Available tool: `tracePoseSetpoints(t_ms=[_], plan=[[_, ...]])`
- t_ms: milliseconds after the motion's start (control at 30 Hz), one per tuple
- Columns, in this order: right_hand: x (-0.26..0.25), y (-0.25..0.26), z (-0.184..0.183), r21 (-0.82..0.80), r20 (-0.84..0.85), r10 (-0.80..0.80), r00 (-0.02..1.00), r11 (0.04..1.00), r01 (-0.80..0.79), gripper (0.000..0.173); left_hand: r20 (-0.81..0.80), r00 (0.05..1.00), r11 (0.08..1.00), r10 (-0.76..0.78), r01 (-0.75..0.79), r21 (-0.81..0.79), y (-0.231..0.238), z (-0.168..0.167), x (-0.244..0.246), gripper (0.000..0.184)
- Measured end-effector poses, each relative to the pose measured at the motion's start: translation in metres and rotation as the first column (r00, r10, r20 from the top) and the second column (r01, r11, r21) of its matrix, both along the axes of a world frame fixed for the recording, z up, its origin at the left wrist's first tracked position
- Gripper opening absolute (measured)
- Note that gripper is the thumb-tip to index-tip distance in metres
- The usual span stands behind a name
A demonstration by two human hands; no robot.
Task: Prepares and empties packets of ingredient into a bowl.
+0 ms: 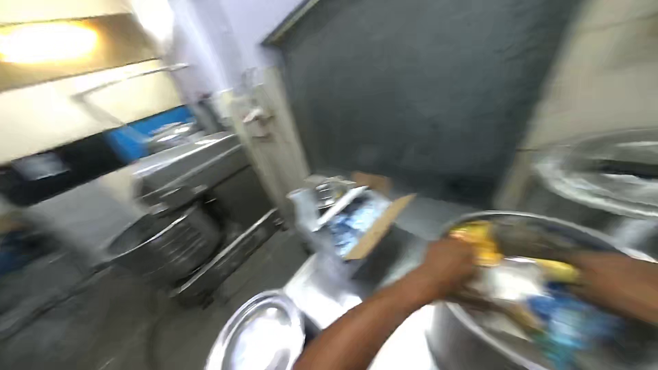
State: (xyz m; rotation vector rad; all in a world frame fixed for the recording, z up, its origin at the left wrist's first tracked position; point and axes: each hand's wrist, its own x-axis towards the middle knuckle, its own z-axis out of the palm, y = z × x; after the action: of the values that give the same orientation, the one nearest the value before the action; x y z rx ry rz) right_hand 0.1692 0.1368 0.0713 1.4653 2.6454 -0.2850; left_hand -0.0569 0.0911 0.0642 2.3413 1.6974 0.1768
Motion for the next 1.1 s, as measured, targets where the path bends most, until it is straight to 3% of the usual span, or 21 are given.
tracePoseSetpoints(t_ms=[67, 133, 267, 433, 633, 900, 1033, 1100], plan=[[0.018, 0.025, -0.032, -0.019, -0.009, -0.182, 0.983, 0.983, 0.182, 0.044, -0.069, 0.997, 0.989, 0.043, -0.053, -0.141, 0.009, 0.007, 0.000, 0.035], [0.014, 0.030, -0.030, -0.119, 0.075, -0.285, 0.955, 0.949, 0.293, 0.038, -0.198, 0.977, 0.974, 0.073, -0.113, -0.199, 0.019, 0.014, 0.010, 0.035], [0.010, 0.021, -0.019, -0.080, 0.066, -0.257, 0.964, 0.962, 0.262, 0.026, -0.380, 0.924, 0.962, 0.042, -0.141, -0.235, 0.024, 0.023, 0.024, 0.036], [0.008, 0.021, -0.018, -0.023, 0.076, -0.271, 0.960, 0.962, 0.273, 0.025, -0.420, 0.907, 0.965, -0.038, -0.076, -0.252, 0.024, 0.024, 0.025, 0.032], [0.000, 0.020, -0.015, -0.098, 0.111, -0.294, 0.949, 0.947, 0.305, 0.026, -0.495, 0.868, 0.986, -0.031, -0.054, -0.155, 0.026, 0.020, 0.023, 0.033], [0.002, 0.032, -0.022, -0.210, 0.082, -0.283, 0.956, 0.932, 0.294, 0.033, -0.289, 0.949, 0.988, 0.125, -0.092, 0.123, 0.019, 0.011, -0.006, 0.029], [0.005, 0.033, -0.022, -0.267, 0.094, -0.290, 0.952, 0.914, 0.305, 0.034, -0.101, 0.984, 0.918, 0.148, -0.099, 0.383, 0.012, -0.002, -0.017, 0.016], [0.005, 0.035, -0.024, -0.282, 0.089, -0.288, 0.953, 0.911, 0.302, 0.035, -0.067, 0.986, 0.894, 0.151, -0.108, 0.435, 0.009, -0.004, -0.021, 0.012]])
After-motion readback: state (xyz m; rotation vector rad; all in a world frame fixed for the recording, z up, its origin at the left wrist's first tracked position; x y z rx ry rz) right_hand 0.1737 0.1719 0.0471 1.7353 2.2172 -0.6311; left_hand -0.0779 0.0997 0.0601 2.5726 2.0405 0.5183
